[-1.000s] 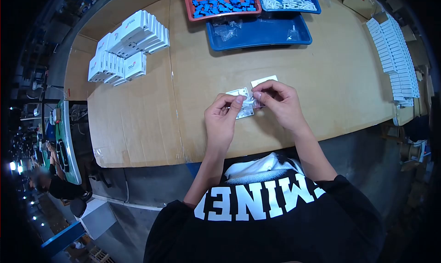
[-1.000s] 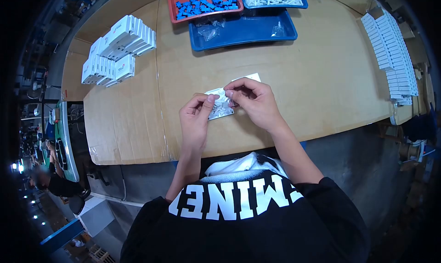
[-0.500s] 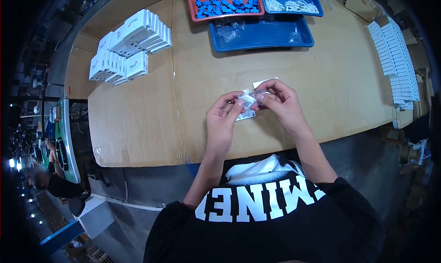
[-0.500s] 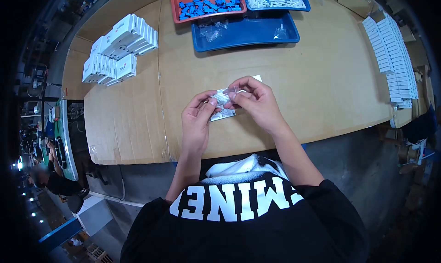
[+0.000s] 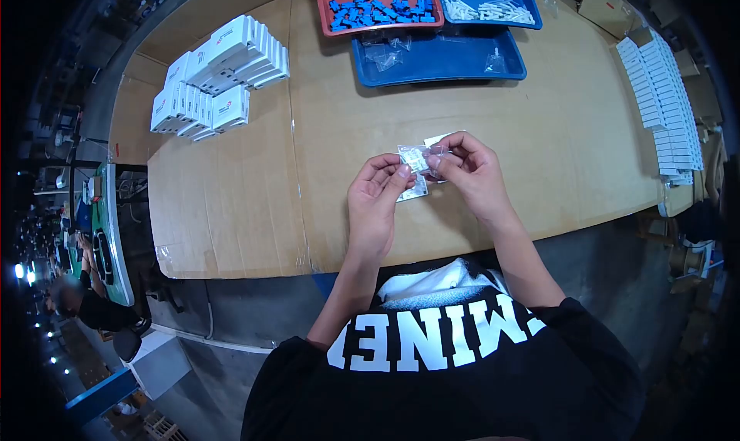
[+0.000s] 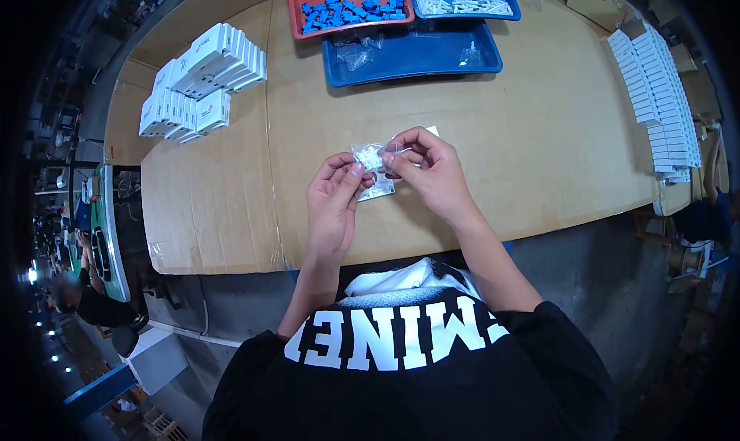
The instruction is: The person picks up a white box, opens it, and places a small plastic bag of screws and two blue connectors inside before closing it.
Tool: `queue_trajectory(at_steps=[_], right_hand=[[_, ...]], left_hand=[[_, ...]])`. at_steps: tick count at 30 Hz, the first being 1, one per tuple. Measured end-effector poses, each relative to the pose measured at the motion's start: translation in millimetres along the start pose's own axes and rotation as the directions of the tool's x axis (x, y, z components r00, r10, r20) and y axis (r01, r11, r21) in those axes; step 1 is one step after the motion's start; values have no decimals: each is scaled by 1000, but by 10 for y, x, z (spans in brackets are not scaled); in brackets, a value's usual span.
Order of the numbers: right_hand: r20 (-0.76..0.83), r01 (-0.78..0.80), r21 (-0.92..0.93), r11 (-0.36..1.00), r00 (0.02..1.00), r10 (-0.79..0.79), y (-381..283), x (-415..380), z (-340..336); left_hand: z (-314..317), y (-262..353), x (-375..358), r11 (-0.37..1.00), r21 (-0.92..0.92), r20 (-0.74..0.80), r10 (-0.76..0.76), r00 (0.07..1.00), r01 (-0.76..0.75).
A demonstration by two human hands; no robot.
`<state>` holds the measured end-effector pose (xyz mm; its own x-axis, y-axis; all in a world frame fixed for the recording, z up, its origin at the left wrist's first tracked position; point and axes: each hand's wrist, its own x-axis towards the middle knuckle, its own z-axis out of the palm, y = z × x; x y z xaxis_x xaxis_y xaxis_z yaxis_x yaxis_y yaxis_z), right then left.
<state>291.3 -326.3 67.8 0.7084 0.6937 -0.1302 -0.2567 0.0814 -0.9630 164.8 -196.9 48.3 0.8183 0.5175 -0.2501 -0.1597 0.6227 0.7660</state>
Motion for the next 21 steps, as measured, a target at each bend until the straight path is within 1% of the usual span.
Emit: queue_trajectory(at_steps=[1, 3, 4, 6, 7, 9, 10, 12, 13, 15, 16, 18, 19, 21], right_hand=[[1, 0, 0, 1000, 1000, 0, 9, 2, -6], [26, -29, 67, 997, 999, 28, 23, 4, -23], [25, -32, 67, 997, 999, 31, 14, -5, -25], [55, -79, 92, 993, 996, 74, -35, -26, -6], [55, -78, 93, 993, 996, 73, -22, -32, -6], [55, -110, 86, 990, 993, 105, -8, -27, -6], [57, -108, 86, 990, 993, 103, -11, -37, 4], [139, -45, 30, 999, 989, 40, -6, -68, 25], [138, -44, 31, 999, 990, 40, -8, -80, 49], [151, -4, -9, 1000, 988, 5, -23, -105, 111], [151, 3, -11, 1000, 989, -1, -15, -102, 99], [141, -81, 19, 997, 987, 78, 17, -95, 58], [143, -80, 19, 997, 987, 77, 13, -87, 46], [92, -45, -16, 999, 995, 47, 17, -86, 36]], left_hand=[[-11, -10, 5, 1000, 0, 0, 1, 1000, -1], [-24, -29, 22, 998, 15, 1, 67, 998, -67], [-24, -41, 17, 998, 14, -1, 64, 998, -64], [48, 16, -8, 996, -77, -8, 52, 999, -52], [48, 14, -20, 996, -76, -8, 52, 999, -53], [48, 16, -33, 987, -158, -5, 20, 1000, -20], [35, 11, -34, 987, -158, -5, 24, 1000, -24], [-9, -25, -32, 987, -151, -18, 52, 998, -55], [-33, -52, -20, 987, -150, -17, 52, 999, -54], [-33, -50, -3, 993, -65, -16, 95, 995, -96], [-15, -37, -11, 993, -65, -10, 99, 995, -100], [119, 88, -74, 999, 3, 4, 40, 999, -40], [104, 85, -61, 999, 3, 3, 43, 999, -43], [27, 41, -41, 997, 66, 47, -38, 998, 35]])
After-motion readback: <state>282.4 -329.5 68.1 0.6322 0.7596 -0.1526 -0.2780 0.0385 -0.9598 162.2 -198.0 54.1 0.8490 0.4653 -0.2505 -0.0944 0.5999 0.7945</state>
